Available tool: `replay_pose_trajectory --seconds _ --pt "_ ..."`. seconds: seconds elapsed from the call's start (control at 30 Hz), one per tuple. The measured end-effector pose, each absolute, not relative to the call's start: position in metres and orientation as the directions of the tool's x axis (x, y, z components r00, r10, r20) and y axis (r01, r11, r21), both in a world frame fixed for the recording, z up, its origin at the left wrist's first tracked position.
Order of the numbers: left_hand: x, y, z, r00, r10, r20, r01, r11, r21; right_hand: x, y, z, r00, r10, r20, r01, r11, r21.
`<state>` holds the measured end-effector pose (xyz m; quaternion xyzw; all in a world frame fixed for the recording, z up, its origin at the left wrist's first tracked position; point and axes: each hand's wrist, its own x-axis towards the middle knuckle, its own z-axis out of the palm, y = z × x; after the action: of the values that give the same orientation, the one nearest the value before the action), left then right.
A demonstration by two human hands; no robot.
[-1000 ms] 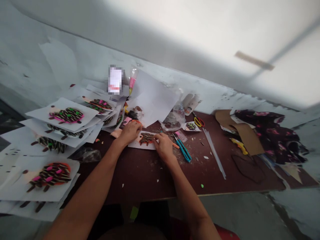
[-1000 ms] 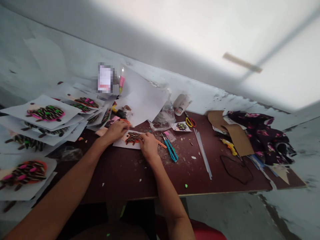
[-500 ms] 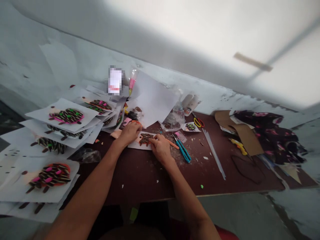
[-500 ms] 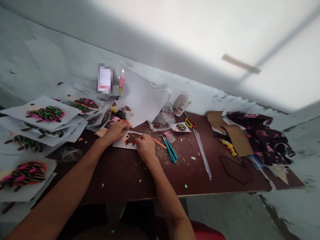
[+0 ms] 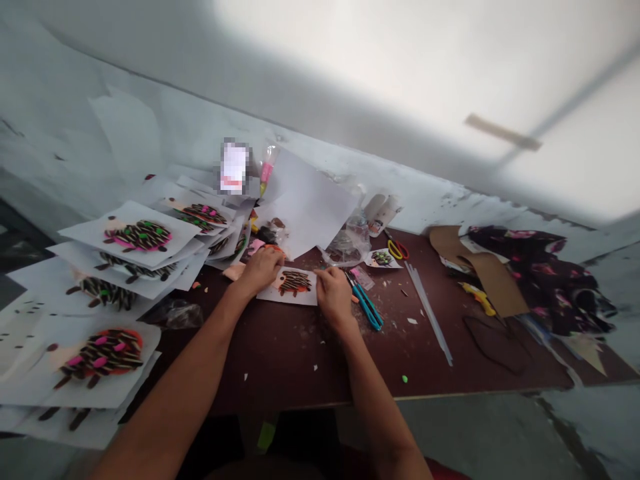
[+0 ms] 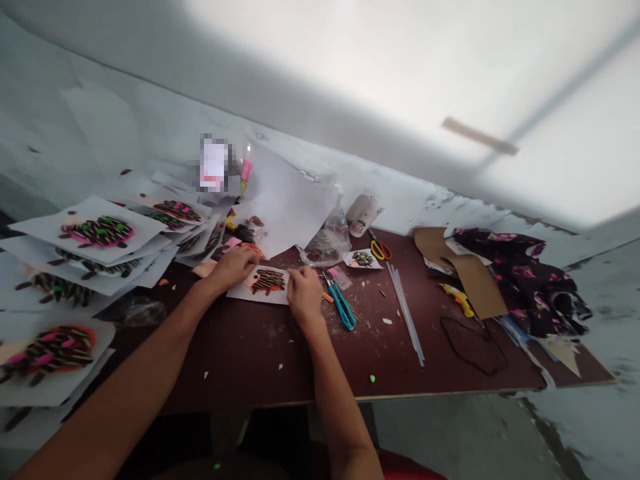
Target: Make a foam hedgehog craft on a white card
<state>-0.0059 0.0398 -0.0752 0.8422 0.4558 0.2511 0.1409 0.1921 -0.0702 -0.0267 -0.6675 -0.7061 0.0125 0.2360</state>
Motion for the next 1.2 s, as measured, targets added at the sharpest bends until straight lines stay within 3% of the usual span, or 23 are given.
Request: replay_pose_trajectory --seconds 0.17,0.43,0.7,0.83,1.0,1.2 --pt "-0.007 0.042 -0.078 0.458 0.836 0.302 0.69 -0.549 0.472 0.216 -0.065 -0.033 0.168 0.943 0.288 0.921 -0.045 -0.387" --pt "-0.007 0.039 -0.078 0.47 0.831 0.297 0.697 -0.556 0.453 0.212 -0.065 -0.04 0.139 0.964 0.227 0.908 -0.033 -0.417" --pt "-0.007 0.038 -0.076 0.457 0.84 0.293 0.709 -0.543 0.45 0.223 -0.062 -0.034 0.213 0.959 0.185 0.936 -0.146 -0.321" --pt "-0.006 0.038 -0.072 0.452 0.848 0.277 0.711 -0.53 0.463 0.236 -0.062 -0.034 0.251 0.939 0.236 0.931 -0.167 -0.325" --pt "-0.005 0.039 -0.067 0.46 0.843 0.278 0.698 -0.537 0.474 0.242 -0.064 -0.03 0.309 0.93 0.2 0.918 -0.237 -0.317" --pt "-0.006 0.035 -0.055 0.433 0.891 0.137 0.729 -0.435 0.528 0.239 -0.068 -0.019 0.335 0.934 0.125 0.923 -0.299 -0.241"
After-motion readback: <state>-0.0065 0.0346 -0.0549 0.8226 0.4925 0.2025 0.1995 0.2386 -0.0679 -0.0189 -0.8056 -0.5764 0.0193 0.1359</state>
